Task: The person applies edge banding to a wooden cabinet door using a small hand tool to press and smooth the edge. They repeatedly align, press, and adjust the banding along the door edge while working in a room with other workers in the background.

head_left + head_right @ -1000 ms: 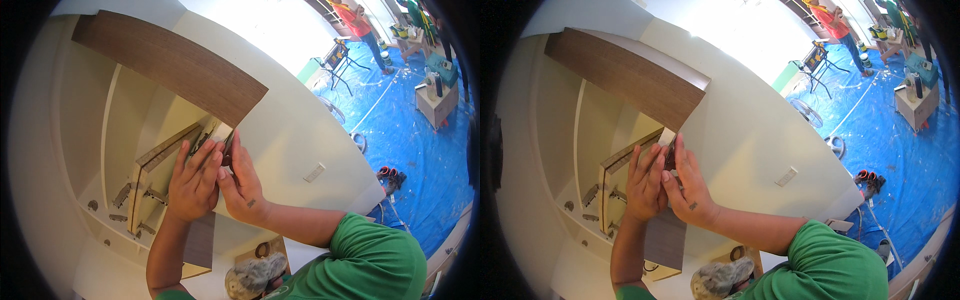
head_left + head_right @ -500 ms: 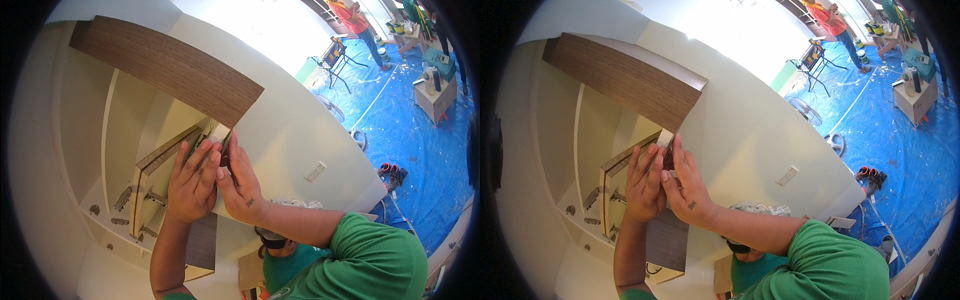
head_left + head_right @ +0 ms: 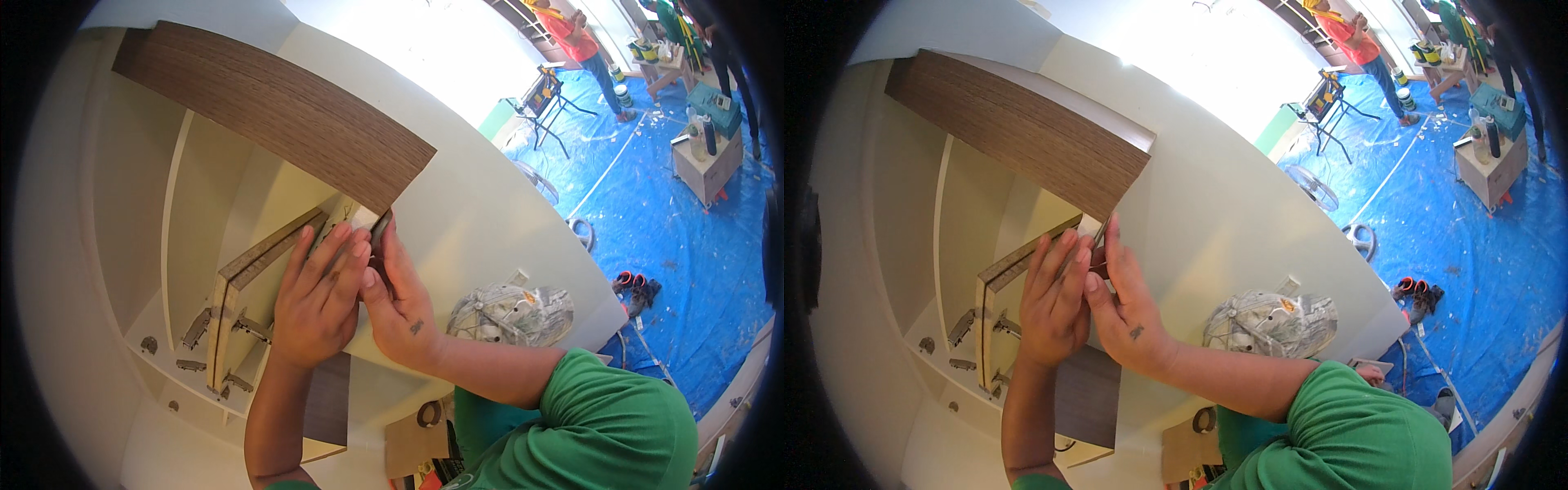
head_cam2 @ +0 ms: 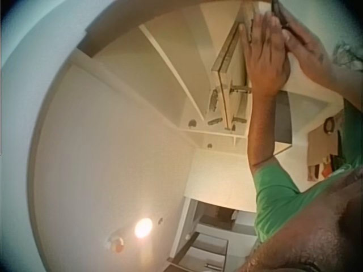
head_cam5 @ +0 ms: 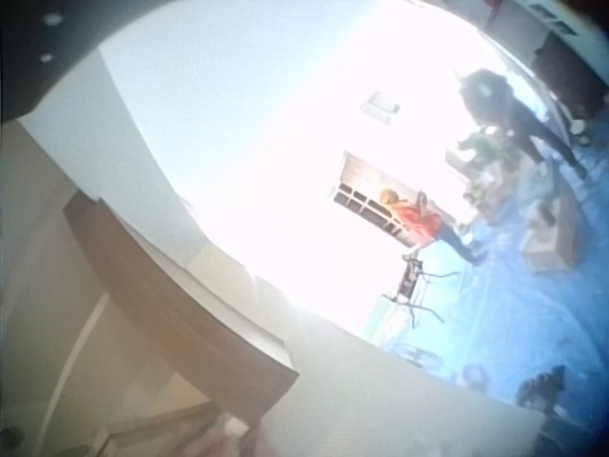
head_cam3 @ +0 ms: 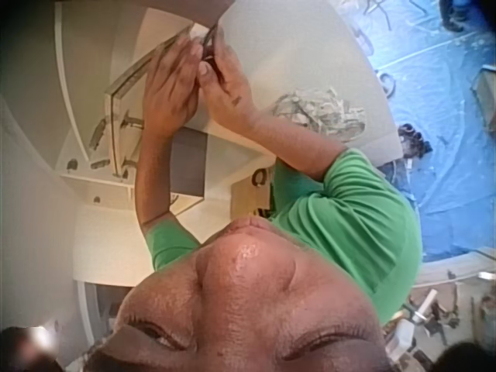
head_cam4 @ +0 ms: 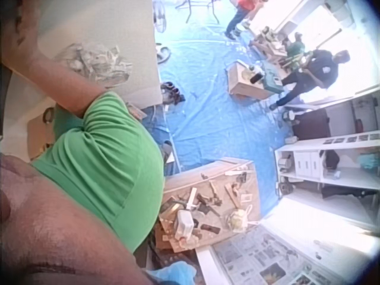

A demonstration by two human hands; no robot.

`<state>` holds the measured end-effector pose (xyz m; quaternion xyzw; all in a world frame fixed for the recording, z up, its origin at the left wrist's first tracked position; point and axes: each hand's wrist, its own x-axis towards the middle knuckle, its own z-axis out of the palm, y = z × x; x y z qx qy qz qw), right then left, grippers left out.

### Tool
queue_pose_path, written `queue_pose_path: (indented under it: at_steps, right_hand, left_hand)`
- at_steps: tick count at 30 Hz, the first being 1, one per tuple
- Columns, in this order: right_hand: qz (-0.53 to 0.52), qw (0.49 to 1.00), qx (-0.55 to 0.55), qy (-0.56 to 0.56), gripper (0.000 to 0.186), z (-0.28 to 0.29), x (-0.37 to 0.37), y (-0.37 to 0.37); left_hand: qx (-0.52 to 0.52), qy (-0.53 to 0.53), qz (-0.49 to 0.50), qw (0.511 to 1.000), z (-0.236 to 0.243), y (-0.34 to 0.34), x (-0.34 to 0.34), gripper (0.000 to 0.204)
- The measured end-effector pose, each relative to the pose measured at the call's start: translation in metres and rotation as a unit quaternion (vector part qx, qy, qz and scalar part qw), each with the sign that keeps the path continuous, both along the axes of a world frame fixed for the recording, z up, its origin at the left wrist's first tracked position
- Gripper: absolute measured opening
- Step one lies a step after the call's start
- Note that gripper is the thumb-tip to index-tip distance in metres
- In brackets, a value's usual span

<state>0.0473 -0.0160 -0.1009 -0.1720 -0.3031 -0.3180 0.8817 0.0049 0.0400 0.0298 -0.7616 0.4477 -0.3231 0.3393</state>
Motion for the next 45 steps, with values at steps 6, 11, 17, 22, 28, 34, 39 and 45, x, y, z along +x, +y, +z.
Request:
queue_pose_path:
  at_steps: [6,11,17,22,28,34,39,45]
  right_hand:
    - [-0.010,0.999,-0.027,-0.014,0.068,-0.007,-0.005,-0.006]
    - [-0.023,0.999,-0.037,-0.027,0.071,-0.006,-0.007,-0.008]
    - [-0.041,0.998,-0.050,-0.024,0.072,-0.006,-0.005,-0.009]
    - [0.015,0.999,-0.019,-0.038,0.072,-0.005,-0.004,-0.006]
    - [-0.041,0.998,-0.028,-0.024,0.072,-0.003,-0.001,-0.005]
    - [-0.005,0.999,-0.022,-0.039,0.072,-0.004,0.000,-0.006]
    - [0.007,1.000,-0.018,-0.020,0.071,-0.003,0.002,-0.004]
    - [0.030,0.999,0.002,-0.022,0.070,-0.002,0.004,0.001]
  left_hand:
    - [-0.005,0.002,-0.006,1.000,-0.003,0.000,-0.003,0.047]
    - [-0.011,0.014,-0.014,1.000,-0.001,0.004,-0.007,0.046]
    - [-0.010,0.021,-0.009,1.000,-0.001,0.002,-0.007,0.046]
    - [-0.010,0.021,-0.006,1.000,0.000,0.000,-0.007,0.045]
    - [-0.011,0.023,-0.009,1.000,0.000,0.001,-0.005,0.045]
    - [-0.014,0.021,-0.008,1.000,0.000,-0.001,-0.005,0.045]
    - [-0.011,0.013,-0.002,1.000,0.001,-0.004,-0.004,0.044]
    - [-0.014,0.005,-0.001,1.000,0.001,-0.005,-0.004,0.046]
